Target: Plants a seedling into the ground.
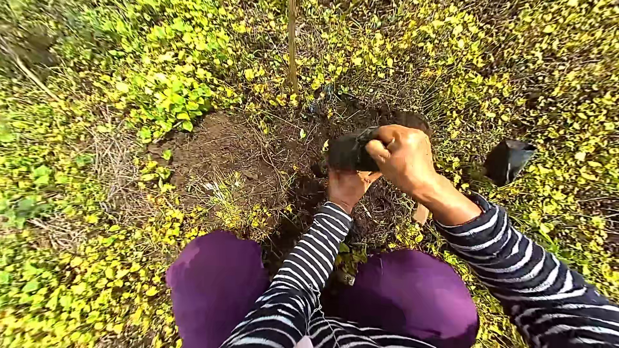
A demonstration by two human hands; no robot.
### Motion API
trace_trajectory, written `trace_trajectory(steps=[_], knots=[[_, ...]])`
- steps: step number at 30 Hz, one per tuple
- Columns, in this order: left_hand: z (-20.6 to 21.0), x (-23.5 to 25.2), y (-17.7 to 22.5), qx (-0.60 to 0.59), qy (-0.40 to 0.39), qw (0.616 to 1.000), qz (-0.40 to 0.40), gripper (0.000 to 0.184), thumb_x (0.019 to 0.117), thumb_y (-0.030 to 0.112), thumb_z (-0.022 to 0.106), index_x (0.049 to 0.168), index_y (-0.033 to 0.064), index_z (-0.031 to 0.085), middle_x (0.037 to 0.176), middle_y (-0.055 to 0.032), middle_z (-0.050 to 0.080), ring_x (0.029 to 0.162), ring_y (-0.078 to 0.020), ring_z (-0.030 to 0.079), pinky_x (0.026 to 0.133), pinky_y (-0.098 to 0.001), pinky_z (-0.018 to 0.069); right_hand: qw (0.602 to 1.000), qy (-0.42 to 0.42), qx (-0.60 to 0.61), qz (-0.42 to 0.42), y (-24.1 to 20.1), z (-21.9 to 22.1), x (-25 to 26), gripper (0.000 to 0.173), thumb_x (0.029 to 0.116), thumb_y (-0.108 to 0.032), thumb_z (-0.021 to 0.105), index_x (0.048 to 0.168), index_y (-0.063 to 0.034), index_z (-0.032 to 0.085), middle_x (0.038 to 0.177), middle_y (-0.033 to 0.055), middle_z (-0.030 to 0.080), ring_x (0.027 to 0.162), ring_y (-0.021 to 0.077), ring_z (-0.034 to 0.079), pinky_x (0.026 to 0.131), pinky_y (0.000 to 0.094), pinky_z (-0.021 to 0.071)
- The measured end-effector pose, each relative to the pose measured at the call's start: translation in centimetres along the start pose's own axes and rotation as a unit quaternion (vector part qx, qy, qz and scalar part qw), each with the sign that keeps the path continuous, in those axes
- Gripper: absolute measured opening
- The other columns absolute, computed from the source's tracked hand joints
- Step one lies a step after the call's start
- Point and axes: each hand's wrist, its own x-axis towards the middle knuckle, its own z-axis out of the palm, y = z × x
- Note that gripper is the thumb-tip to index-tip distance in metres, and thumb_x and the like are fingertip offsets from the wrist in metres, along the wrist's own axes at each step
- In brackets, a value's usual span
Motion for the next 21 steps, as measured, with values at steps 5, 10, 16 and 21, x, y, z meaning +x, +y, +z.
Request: trace_trajectory(steps=[5, 10, 16, 21], knots=[[0.4, 1.4, 0.0, -0.078, 0.015, 0.997, 0.0, 0.086, 0.0986, 0.076, 0.007, 0.138, 0.0145, 0.052, 0.126, -0.0127, 0.066, 0.116, -0.0296, 0.064, 0.095, -0.0534, 0.0545, 0.998, -0.013, -0.024, 0.053, 0.4, -0.8, 1.4, 0.034, 0.0989, -0.022, 0.049, 0.084, 0.0049, 0.065, 0.081, 0.0246, 0.066, 0.078, 0.0433, 0.067, 0.065, 0.0617, 0.0465], [-2.0, 3.7, -0.9, -0.074, 0.106, 0.992, -0.014, 0.076, 0.1013, 0.074, 0.017, 0.139, 0.0159, 0.048, 0.123, -0.0142, 0.064, 0.109, -0.0314, 0.065, 0.09, -0.0522, 0.0569, 0.994, 0.036, -0.037, 0.096, 1.2, -4.7, 0.9, 0.039, 0.1006, -0.029, 0.048, 0.089, 0.0043, 0.067, 0.083, 0.0242, 0.066, 0.078, 0.04, 0.064, 0.067, 0.061, 0.0444], [-1.6, 7.0, 1.9, -0.01, 0.095, 0.995, -0.037, 0.078, 0.0995, 0.076, 0.016, 0.143, 0.0181, 0.045, 0.127, -0.0162, 0.063, 0.111, -0.0343, 0.065, 0.088, -0.056, 0.0565, 0.918, 0.126, -0.13, 0.353, 13.0, -11.5, -5.2, 0.051, 0.1032, -0.045, 0.042, 0.117, -0.0002, 0.061, 0.105, 0.0311, 0.064, 0.097, 0.0489, 0.063, 0.077, 0.0718, 0.0456], [0.5, 9.5, 8.0, 0.136, 0.097, 0.986, -0.021, 0.073, 0.1017, 0.073, 0.016, 0.149, 0.0238, 0.041, 0.14, -0.0111, 0.057, 0.125, -0.0301, 0.058, 0.098, -0.0564, 0.0512, 0.876, -0.008, -0.125, 0.466, 15.0, -9.4, -5.8, 0.054, 0.1012, -0.017, 0.061, 0.139, 0.0171, 0.043, 0.136, 0.052, 0.042, 0.124, 0.0726, 0.043, 0.093, 0.0862, 0.0335]])
